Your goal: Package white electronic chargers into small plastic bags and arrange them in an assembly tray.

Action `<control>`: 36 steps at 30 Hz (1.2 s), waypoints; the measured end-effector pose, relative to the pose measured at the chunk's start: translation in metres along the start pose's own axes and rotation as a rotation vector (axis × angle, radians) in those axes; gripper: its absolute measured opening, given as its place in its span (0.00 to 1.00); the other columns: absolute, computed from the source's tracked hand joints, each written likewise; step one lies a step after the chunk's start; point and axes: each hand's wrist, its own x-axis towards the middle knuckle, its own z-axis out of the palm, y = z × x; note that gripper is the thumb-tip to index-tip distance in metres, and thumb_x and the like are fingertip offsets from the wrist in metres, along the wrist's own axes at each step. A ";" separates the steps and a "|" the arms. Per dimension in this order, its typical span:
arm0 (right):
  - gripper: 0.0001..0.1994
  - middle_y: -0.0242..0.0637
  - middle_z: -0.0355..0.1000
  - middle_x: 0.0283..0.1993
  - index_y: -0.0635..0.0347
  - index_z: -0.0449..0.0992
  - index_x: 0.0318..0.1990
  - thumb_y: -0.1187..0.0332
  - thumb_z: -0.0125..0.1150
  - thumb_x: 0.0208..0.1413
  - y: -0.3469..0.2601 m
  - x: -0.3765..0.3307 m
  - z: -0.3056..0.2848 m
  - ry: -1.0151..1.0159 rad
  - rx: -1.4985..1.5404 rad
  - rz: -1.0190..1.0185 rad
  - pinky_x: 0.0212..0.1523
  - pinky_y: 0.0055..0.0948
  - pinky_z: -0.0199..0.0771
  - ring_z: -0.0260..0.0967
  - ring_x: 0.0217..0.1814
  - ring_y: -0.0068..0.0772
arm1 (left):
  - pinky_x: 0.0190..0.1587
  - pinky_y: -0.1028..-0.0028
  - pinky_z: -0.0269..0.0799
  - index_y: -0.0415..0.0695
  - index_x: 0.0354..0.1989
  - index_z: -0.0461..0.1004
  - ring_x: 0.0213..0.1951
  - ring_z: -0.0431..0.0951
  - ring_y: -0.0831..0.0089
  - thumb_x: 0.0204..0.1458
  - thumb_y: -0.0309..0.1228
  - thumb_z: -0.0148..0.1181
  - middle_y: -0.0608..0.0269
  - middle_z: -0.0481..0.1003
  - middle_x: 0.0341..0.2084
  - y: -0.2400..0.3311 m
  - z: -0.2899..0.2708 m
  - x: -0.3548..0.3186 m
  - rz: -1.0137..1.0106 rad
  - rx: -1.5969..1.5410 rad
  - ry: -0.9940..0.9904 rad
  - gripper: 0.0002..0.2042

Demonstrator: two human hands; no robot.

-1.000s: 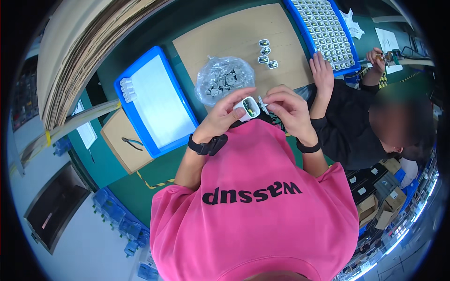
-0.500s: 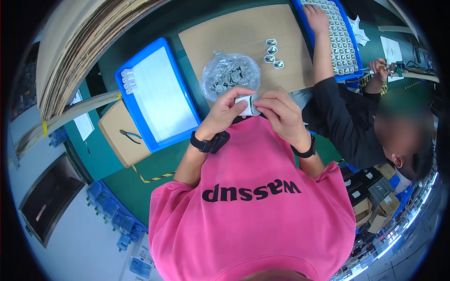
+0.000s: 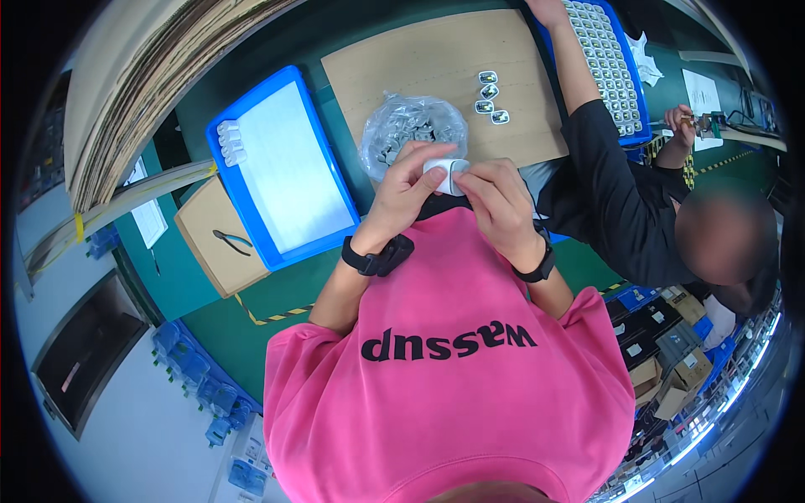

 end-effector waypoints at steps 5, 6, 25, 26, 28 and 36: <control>0.15 0.38 0.70 0.36 0.63 0.75 0.38 0.83 0.65 0.38 0.004 -0.004 0.007 0.053 -0.008 0.043 0.34 0.35 0.70 0.68 0.35 0.42 | 0.39 0.79 0.71 0.40 0.51 0.69 0.35 0.72 0.81 0.60 0.33 0.55 0.61 0.68 0.48 -0.001 0.008 -0.002 -0.150 -0.113 0.126 0.14; 0.15 0.39 0.70 0.36 0.63 0.75 0.38 0.83 0.65 0.39 0.004 -0.005 0.009 0.072 -0.024 0.047 0.34 0.35 0.70 0.68 0.35 0.43 | 0.39 0.79 0.71 0.40 0.51 0.69 0.35 0.72 0.81 0.60 0.33 0.55 0.61 0.68 0.48 -0.001 0.009 -0.001 -0.149 -0.114 0.125 0.14; 0.20 0.43 0.64 0.54 0.63 0.71 0.53 0.72 0.63 0.51 0.009 -0.012 0.011 0.054 0.381 0.270 0.44 0.29 0.70 0.68 0.46 0.36 | 0.58 0.72 0.66 0.35 0.57 0.67 0.56 0.68 0.68 0.56 0.18 0.52 0.57 0.59 0.57 0.015 0.008 -0.010 0.112 -0.153 0.031 0.19; 0.20 0.43 0.63 0.57 0.62 0.71 0.53 0.66 0.62 0.54 0.007 -0.009 0.011 0.050 0.441 0.278 0.47 0.30 0.70 0.66 0.53 0.38 | 0.58 0.72 0.66 0.35 0.57 0.67 0.56 0.68 0.68 0.56 0.18 0.52 0.57 0.59 0.57 0.015 0.008 -0.011 0.108 -0.155 0.027 0.19; 0.20 0.44 0.63 0.58 0.62 0.72 0.53 0.64 0.62 0.55 0.008 -0.007 0.015 0.094 0.550 0.328 0.50 0.31 0.69 0.65 0.55 0.39 | 0.58 0.72 0.66 0.34 0.57 0.67 0.57 0.67 0.67 0.55 0.17 0.52 0.56 0.58 0.57 0.015 0.007 -0.010 0.122 -0.178 0.004 0.19; 0.15 0.46 0.61 0.62 0.63 0.73 0.50 0.65 0.60 0.58 0.006 -0.013 0.017 0.097 0.744 0.374 0.58 0.34 0.65 0.62 0.61 0.42 | 0.57 0.73 0.67 0.36 0.58 0.66 0.57 0.67 0.68 0.56 0.19 0.53 0.55 0.58 0.59 0.018 0.012 -0.013 0.131 -0.109 0.052 0.20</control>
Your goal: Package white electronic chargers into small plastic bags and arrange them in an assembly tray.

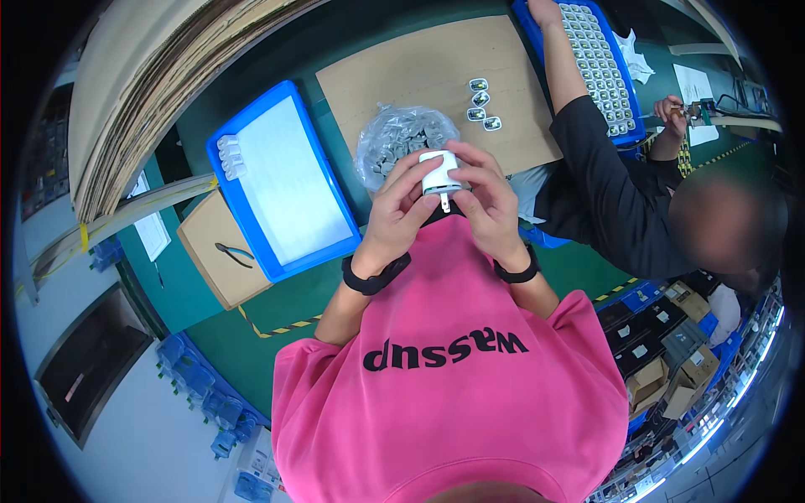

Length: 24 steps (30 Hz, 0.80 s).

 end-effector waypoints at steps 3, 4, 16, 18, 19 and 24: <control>0.11 0.45 0.62 0.61 0.63 0.74 0.46 0.69 0.60 0.57 0.002 -0.003 0.002 0.006 -0.026 -0.046 0.57 0.34 0.66 0.62 0.61 0.41 | 0.55 0.74 0.67 0.37 0.59 0.66 0.56 0.67 0.70 0.58 0.24 0.53 0.55 0.60 0.58 -0.004 0.002 -0.002 -0.015 0.047 0.050 0.20; 0.09 0.45 0.62 0.60 0.62 0.75 0.45 0.71 0.60 0.57 0.001 -0.004 0.004 0.041 0.011 -0.017 0.57 0.33 0.66 0.62 0.61 0.40 | 0.54 0.75 0.66 0.38 0.60 0.66 0.55 0.66 0.70 0.59 0.28 0.54 0.56 0.61 0.58 -0.005 0.002 -0.002 -0.037 0.096 0.067 0.20; 0.11 0.43 0.61 0.61 0.63 0.73 0.47 0.75 0.59 0.56 0.005 -0.006 0.005 0.066 0.172 0.074 0.59 0.33 0.65 0.61 0.62 0.37 | 0.53 0.73 0.66 0.38 0.58 0.67 0.53 0.68 0.65 0.61 0.34 0.52 0.53 0.64 0.56 -0.006 0.007 -0.003 0.038 0.314 0.098 0.19; 0.12 0.44 0.60 0.62 0.65 0.71 0.49 0.75 0.59 0.57 0.000 -0.002 0.009 0.104 0.307 0.133 0.60 0.33 0.64 0.60 0.63 0.37 | 0.52 0.73 0.67 0.38 0.56 0.68 0.52 0.69 0.65 0.61 0.33 0.52 0.53 0.64 0.55 -0.006 0.007 -0.002 0.075 0.336 0.112 0.18; 0.13 0.44 0.59 0.63 0.65 0.70 0.50 0.75 0.59 0.57 -0.001 -0.001 0.010 0.085 0.339 0.138 0.62 0.34 0.63 0.60 0.64 0.37 | 0.51 0.73 0.68 0.37 0.55 0.69 0.52 0.70 0.64 0.61 0.32 0.52 0.52 0.65 0.55 -0.005 0.008 -0.001 0.113 0.357 0.127 0.16; 0.13 0.45 0.58 0.64 0.65 0.70 0.50 0.74 0.59 0.58 0.007 -0.002 0.006 0.022 0.342 0.132 0.64 0.36 0.60 0.58 0.65 0.38 | 0.49 0.71 0.69 0.38 0.53 0.70 0.49 0.72 0.63 0.60 0.30 0.52 0.52 0.66 0.53 0.001 0.011 -0.002 0.092 0.317 0.150 0.15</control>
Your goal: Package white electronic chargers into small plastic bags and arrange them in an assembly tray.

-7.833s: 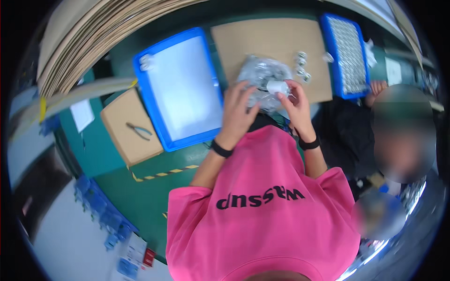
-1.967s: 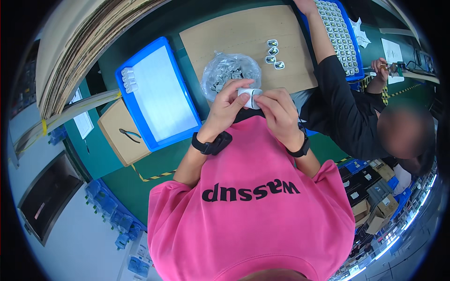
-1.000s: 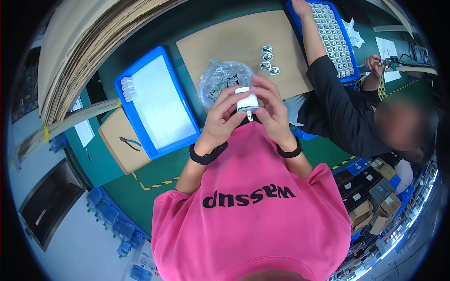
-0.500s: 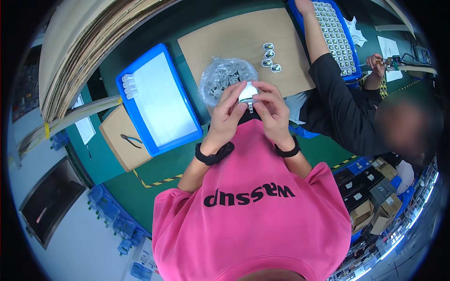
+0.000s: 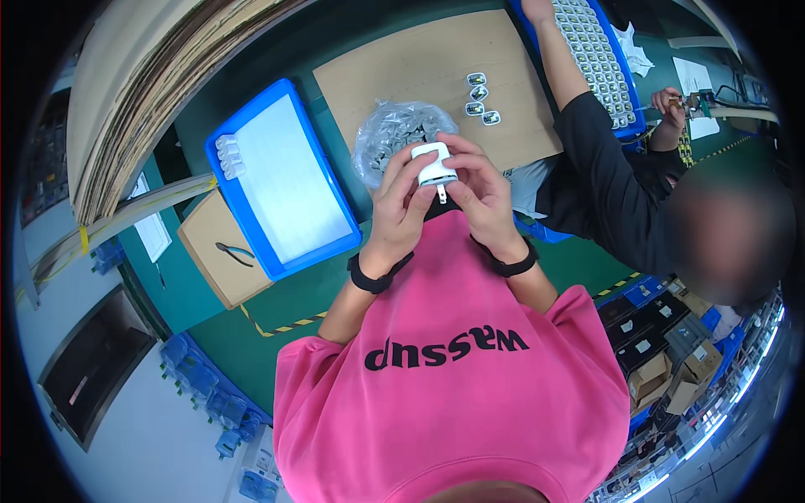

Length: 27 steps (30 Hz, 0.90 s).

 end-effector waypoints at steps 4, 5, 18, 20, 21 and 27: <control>0.11 0.45 0.58 0.64 0.64 0.72 0.47 0.73 0.59 0.58 0.006 0.001 0.000 -0.048 -0.025 -0.056 0.64 0.36 0.58 0.57 0.66 0.39 | 0.47 0.69 0.70 0.38 0.50 0.72 0.48 0.73 0.62 0.58 0.30 0.54 0.52 0.67 0.51 -0.001 0.000 -0.001 0.032 0.120 0.028 0.14; 0.10 0.45 0.58 0.64 0.63 0.72 0.46 0.73 0.58 0.58 0.007 0.001 0.000 -0.047 -0.008 -0.055 0.65 0.37 0.57 0.57 0.66 0.39 | 0.47 0.69 0.70 0.38 0.50 0.72 0.48 0.73 0.62 0.58 0.30 0.54 0.52 0.67 0.51 -0.001 0.000 -0.001 0.031 0.120 0.028 0.14; 0.07 0.45 0.62 0.61 0.62 0.71 0.43 0.74 0.58 0.57 0.013 0.009 0.010 0.010 -0.030 -0.086 0.64 0.36 0.56 0.58 0.64 0.38 | 0.48 0.66 0.70 0.38 0.46 0.74 0.47 0.74 0.55 0.58 0.31 0.53 0.49 0.70 0.48 -0.009 0.005 0.009 0.186 0.276 0.169 0.12; 0.06 0.44 0.64 0.59 0.62 0.70 0.40 0.74 0.57 0.57 0.024 0.009 0.015 0.067 -0.179 -0.086 0.62 0.33 0.57 0.59 0.63 0.37 | 0.51 0.63 0.68 0.37 0.45 0.73 0.48 0.73 0.53 0.58 0.30 0.50 0.48 0.71 0.47 -0.012 0.002 0.004 0.165 0.389 0.238 0.12; 0.05 0.43 0.65 0.57 0.62 0.69 0.39 0.73 0.56 0.57 0.025 0.012 0.022 0.048 -0.223 -0.104 0.60 0.32 0.59 0.61 0.60 0.37 | 0.55 0.65 0.64 0.38 0.46 0.72 0.51 0.71 0.58 0.61 0.31 0.47 0.51 0.71 0.47 -0.012 -0.001 -0.001 0.086 0.322 0.269 0.12; 0.06 0.42 0.64 0.56 0.63 0.70 0.42 0.77 0.53 0.57 0.029 0.015 0.014 0.135 -0.173 -0.066 0.54 0.27 0.66 0.64 0.56 0.33 | 0.49 0.69 0.66 0.37 0.46 0.72 0.47 0.72 0.61 0.60 0.27 0.48 0.52 0.70 0.46 -0.023 0.012 0.010 0.049 0.208 0.244 0.11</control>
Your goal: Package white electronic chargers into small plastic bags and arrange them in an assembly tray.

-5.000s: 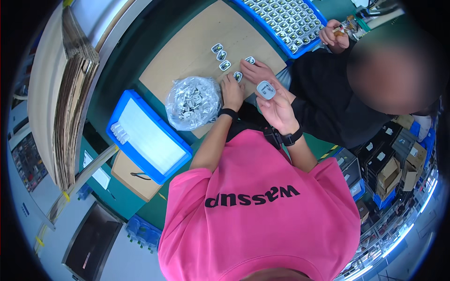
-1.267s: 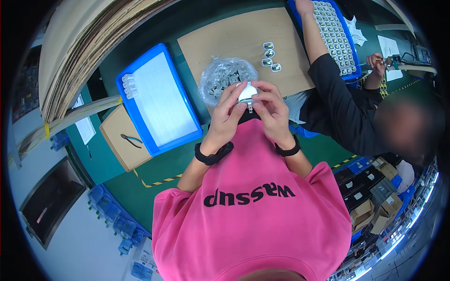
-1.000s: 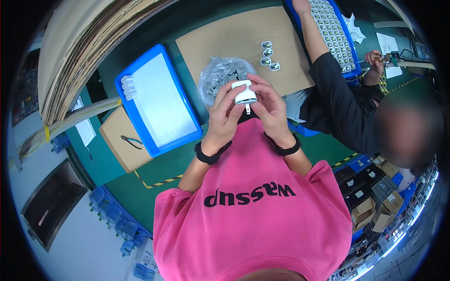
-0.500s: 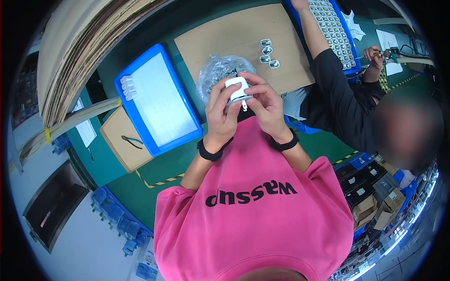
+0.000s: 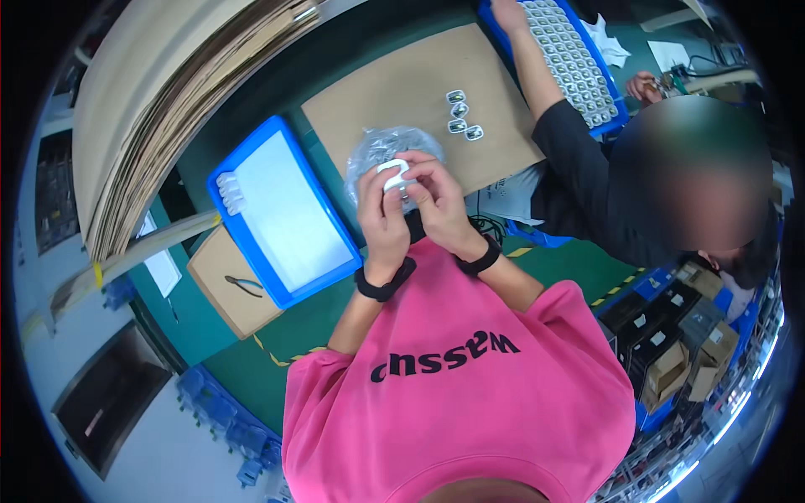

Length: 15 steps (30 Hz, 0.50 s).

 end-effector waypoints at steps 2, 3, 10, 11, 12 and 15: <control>0.07 0.40 0.64 0.56 0.63 0.70 0.43 0.75 0.55 0.58 0.001 0.000 -0.001 -0.022 0.046 0.056 0.54 0.27 0.66 0.64 0.56 0.31 | 0.46 0.72 0.68 0.36 0.45 0.72 0.46 0.72 0.66 0.60 0.28 0.48 0.53 0.70 0.45 0.004 -0.003 0.001 -0.098 -0.057 -0.029 0.10; 0.07 0.40 0.64 0.56 0.63 0.70 0.43 0.75 0.55 0.58 0.000 0.003 -0.004 -0.032 0.053 0.056 0.54 0.27 0.66 0.64 0.56 0.31 | 0.46 0.72 0.68 0.36 0.45 0.72 0.46 0.72 0.66 0.60 0.28 0.48 0.53 0.70 0.45 0.001 -0.007 0.003 -0.095 -0.050 -0.019 0.10; 0.22 0.42 0.66 0.55 0.59 0.68 0.58 0.75 0.58 0.54 -0.034 0.014 -0.019 -0.340 -0.547 -0.227 0.50 0.29 0.70 0.68 0.51 0.38 | 0.41 0.75 0.75 0.38 0.53 0.66 0.37 0.76 0.72 0.65 0.40 0.42 0.58 0.70 0.44 -0.001 -0.030 0.013 -0.471 -0.501 -0.089 0.18; 0.22 0.42 0.67 0.53 0.59 0.68 0.58 0.75 0.58 0.54 -0.036 0.012 -0.021 -0.360 -0.520 -0.115 0.49 0.29 0.71 0.69 0.49 0.37 | 0.43 0.74 0.75 0.38 0.56 0.64 0.39 0.77 0.71 0.64 0.36 0.45 0.57 0.69 0.46 -0.002 -0.039 0.011 -0.525 -0.628 -0.212 0.18; 0.22 0.42 0.68 0.51 0.60 0.67 0.58 0.75 0.57 0.54 -0.038 0.011 -0.022 -0.378 -0.497 -0.005 0.48 0.29 0.72 0.69 0.47 0.36 | 0.44 0.73 0.75 0.38 0.59 0.61 0.41 0.77 0.69 0.63 0.33 0.47 0.55 0.68 0.47 0.002 -0.044 0.012 -0.575 -0.757 -0.340 0.18; 0.23 0.42 0.68 0.50 0.61 0.65 0.60 0.76 0.56 0.55 -0.034 0.007 -0.020 -0.316 -0.065 0.241 0.45 0.29 0.73 0.70 0.44 0.34 | 0.48 0.71 0.75 0.39 0.63 0.57 0.44 0.77 0.67 0.58 0.23 0.54 0.53 0.66 0.51 0.024 -0.042 0.003 -0.351 -0.539 -0.272 0.24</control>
